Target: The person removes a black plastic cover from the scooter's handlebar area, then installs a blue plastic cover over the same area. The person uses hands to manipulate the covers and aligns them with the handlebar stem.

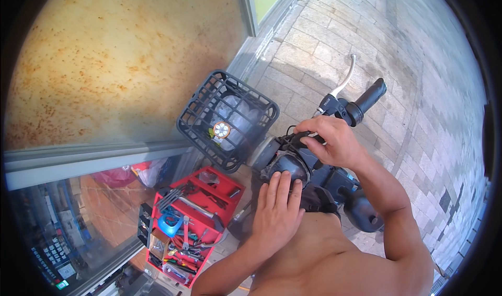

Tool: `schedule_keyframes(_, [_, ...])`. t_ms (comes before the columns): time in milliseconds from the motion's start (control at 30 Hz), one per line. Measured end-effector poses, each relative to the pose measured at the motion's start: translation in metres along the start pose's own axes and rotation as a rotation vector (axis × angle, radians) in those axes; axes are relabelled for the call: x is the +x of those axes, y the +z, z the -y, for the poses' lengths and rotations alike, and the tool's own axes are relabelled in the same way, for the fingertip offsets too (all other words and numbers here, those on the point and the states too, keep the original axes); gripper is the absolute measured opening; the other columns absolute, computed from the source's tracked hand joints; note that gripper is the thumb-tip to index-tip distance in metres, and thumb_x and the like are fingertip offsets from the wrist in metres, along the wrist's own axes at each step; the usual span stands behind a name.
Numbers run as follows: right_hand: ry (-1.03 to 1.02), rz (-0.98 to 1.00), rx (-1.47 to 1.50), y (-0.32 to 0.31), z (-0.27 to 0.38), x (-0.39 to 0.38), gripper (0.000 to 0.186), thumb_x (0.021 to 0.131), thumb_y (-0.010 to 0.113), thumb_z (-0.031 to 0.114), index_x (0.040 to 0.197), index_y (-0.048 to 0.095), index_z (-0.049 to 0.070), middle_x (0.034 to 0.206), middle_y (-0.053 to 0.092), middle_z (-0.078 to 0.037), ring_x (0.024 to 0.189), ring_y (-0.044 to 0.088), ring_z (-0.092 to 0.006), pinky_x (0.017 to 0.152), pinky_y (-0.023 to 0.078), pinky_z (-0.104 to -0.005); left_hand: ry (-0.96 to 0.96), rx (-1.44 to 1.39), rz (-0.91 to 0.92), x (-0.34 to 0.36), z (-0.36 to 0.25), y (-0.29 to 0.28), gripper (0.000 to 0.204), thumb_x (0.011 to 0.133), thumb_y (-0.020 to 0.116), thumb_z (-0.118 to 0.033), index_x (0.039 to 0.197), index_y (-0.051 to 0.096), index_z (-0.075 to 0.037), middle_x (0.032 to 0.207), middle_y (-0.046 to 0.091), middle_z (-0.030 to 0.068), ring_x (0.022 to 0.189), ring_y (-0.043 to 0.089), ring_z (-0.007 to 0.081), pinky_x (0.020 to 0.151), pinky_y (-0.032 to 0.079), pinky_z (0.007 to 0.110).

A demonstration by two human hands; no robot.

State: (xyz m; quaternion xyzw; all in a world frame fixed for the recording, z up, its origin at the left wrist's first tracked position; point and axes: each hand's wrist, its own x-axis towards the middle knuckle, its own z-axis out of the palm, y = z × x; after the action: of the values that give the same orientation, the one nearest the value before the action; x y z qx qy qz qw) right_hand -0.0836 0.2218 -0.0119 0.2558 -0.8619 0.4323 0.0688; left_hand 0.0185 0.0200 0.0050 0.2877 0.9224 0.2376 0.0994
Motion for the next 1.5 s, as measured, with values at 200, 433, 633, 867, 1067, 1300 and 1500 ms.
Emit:
schedule_keyframes(200, [-0.017, -0.024, 0.000, 0.001, 0.002, 0.001, 0.029, 0.074, 0.069, 0.002, 0.101, 0.060, 0.006, 0.079, 0.063, -0.011, 0.072, 0.063, -0.0317, 0.063, 0.050, -0.0381, 0.008, 0.014, -0.007, 0.000, 0.000, 0.000, 0.065, 0.066, 0.077, -0.020, 0.122, 0.051, 0.002, 0.132, 0.039, 0.0245, 0.122, 0.039, 0.0430, 0.098, 0.036, 0.053])
schedule_keyframes(433, [-0.004, -0.001, 0.002, 0.000, 0.004, 0.001, 0.029, 0.076, 0.067, 0.003, 0.103, 0.059, 0.006, 0.080, 0.063, -0.012, 0.074, 0.063, -0.0328, 0.065, 0.050, -0.0394, 0.014, 0.016, 0.000, -0.001, -0.002, -0.001, 0.066, 0.067, 0.076, -0.019, 0.124, 0.050, 0.003, 0.132, 0.039, 0.0257, 0.123, 0.038, 0.0441, 0.099, 0.035, 0.053])
schedule_keyframes(633, [-0.156, 0.099, -0.002, 0.000, 0.011, 0.015, 0.029, 0.077, 0.064, 0.001, 0.106, 0.061, 0.004, 0.091, 0.065, -0.013, 0.082, 0.063, -0.0320, 0.071, 0.051, -0.0387, 0.012, 0.007, -0.007, 0.000, -0.003, 0.002, 0.066, 0.067, 0.077, -0.018, 0.123, 0.050, 0.003, 0.132, 0.038, 0.0257, 0.123, 0.037, 0.0443, 0.099, 0.035, 0.052])
schedule_keyframes(867, [-0.243, 0.441, -0.271, -0.007, 0.027, 0.048, 0.016, 0.080, 0.061, 0.012, 0.094, 0.058, 0.003, 0.080, 0.062, -0.012, 0.076, 0.063, -0.0312, 0.064, 0.050, -0.0402, 0.022, 0.019, -0.020, -0.003, -0.003, -0.001, 0.067, 0.066, 0.077, -0.018, 0.123, 0.049, 0.003, 0.133, 0.038, 0.0251, 0.124, 0.037, 0.0440, 0.100, 0.036, 0.051])
schedule_keyframes(1067, [-0.267, 0.557, -0.454, -0.007, 0.039, 0.051, 0.016, 0.078, 0.060, 0.016, 0.078, 0.052, 0.002, 0.058, 0.058, -0.011, 0.056, 0.061, -0.0316, 0.050, 0.048, -0.0412, 0.018, 0.030, 0.012, -0.004, -0.003, 0.002, 0.067, 0.067, 0.077, -0.019, 0.124, 0.048, 0.002, 0.134, 0.037, 0.0249, 0.126, 0.035, 0.0446, 0.101, 0.034, 0.052])
schedule_keyframes(1300, [-0.345, 0.539, -0.651, 0.004, 0.035, 0.056, 0.018, 0.076, 0.061, 0.021, 0.070, 0.056, 0.005, 0.051, 0.057, -0.009, 0.052, 0.063, -0.0270, 0.044, 0.045, -0.0378, 0.045, 0.092, 0.043, -0.006, -0.004, 0.007, 0.068, 0.069, 0.075, -0.022, 0.125, 0.046, 0.004, 0.136, 0.032, 0.0306, 0.128, 0.029, 0.0493, 0.104, 0.029, 0.055])
schedule_keyframes(1500, [-0.285, 0.632, -0.666, 0.006, 0.034, 0.059, 0.016, 0.075, 0.061, 0.020, 0.082, 0.060, 0.006, 0.065, 0.065, -0.009, 0.065, 0.067, -0.0276, 0.051, 0.049, -0.0385, 0.074, 0.131, 0.033, -0.006, -0.003, 0.009, 0.071, 0.070, 0.075, -0.028, 0.128, 0.046, 0.000, 0.138, 0.032, 0.0282, 0.130, 0.027, 0.0478, 0.103, 0.029, 0.056])
